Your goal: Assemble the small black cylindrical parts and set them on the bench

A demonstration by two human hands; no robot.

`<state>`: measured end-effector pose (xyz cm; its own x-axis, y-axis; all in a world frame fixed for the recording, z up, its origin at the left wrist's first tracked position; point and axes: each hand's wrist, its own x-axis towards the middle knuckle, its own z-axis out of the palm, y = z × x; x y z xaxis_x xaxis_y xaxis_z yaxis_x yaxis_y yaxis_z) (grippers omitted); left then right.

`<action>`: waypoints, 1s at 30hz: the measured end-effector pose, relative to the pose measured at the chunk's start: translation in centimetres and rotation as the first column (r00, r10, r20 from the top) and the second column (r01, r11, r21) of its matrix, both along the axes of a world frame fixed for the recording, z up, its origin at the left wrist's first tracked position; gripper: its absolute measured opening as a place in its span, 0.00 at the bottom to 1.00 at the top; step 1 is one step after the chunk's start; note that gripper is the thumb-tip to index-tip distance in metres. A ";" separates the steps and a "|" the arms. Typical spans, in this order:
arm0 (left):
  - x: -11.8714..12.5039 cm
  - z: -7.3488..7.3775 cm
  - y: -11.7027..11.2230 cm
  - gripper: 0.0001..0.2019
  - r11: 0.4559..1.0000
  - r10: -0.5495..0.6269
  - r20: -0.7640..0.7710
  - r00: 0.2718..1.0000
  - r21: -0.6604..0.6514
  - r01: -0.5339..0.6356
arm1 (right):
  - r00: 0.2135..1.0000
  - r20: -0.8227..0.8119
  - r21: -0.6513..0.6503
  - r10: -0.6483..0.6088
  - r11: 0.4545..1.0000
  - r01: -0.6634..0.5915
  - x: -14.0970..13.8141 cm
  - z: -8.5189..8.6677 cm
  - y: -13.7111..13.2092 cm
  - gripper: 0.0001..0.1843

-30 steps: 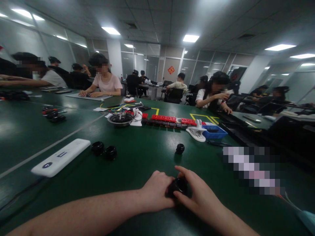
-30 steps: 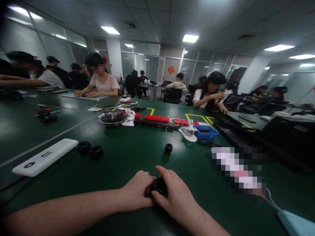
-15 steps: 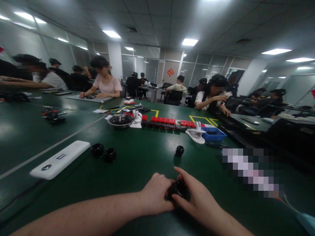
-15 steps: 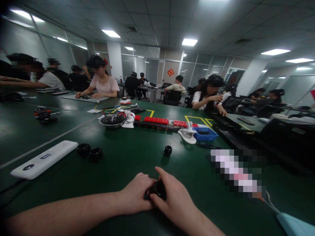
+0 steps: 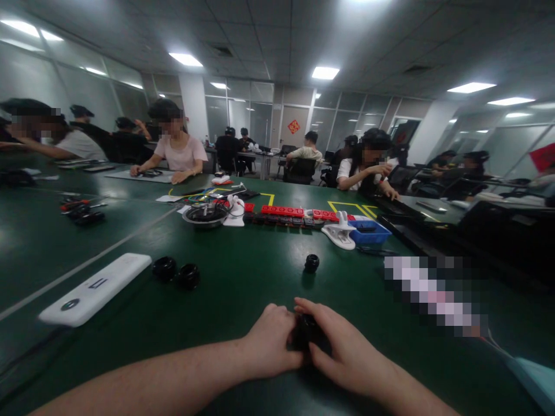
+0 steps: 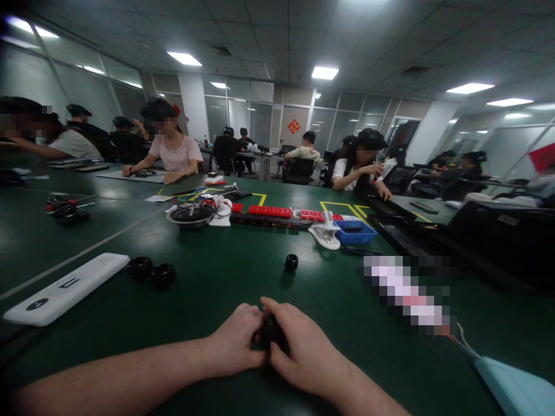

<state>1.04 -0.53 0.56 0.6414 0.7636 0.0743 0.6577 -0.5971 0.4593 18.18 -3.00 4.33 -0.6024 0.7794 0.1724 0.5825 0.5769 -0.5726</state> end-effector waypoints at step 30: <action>0.0 0.2 0.1 0.10 1.000 -0.014 0.028 1.000 -0.012 0.014 | 0.978 0.042 -0.045 -0.205 0.977 0.206 -0.2 0.3 0.1 0.34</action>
<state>1.05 -0.43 0.75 0.6496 0.7557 0.0834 0.6363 -0.6004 0.4845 17.94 -2.87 4.62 -0.4336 0.8941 0.1121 0.7069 0.4147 -0.5730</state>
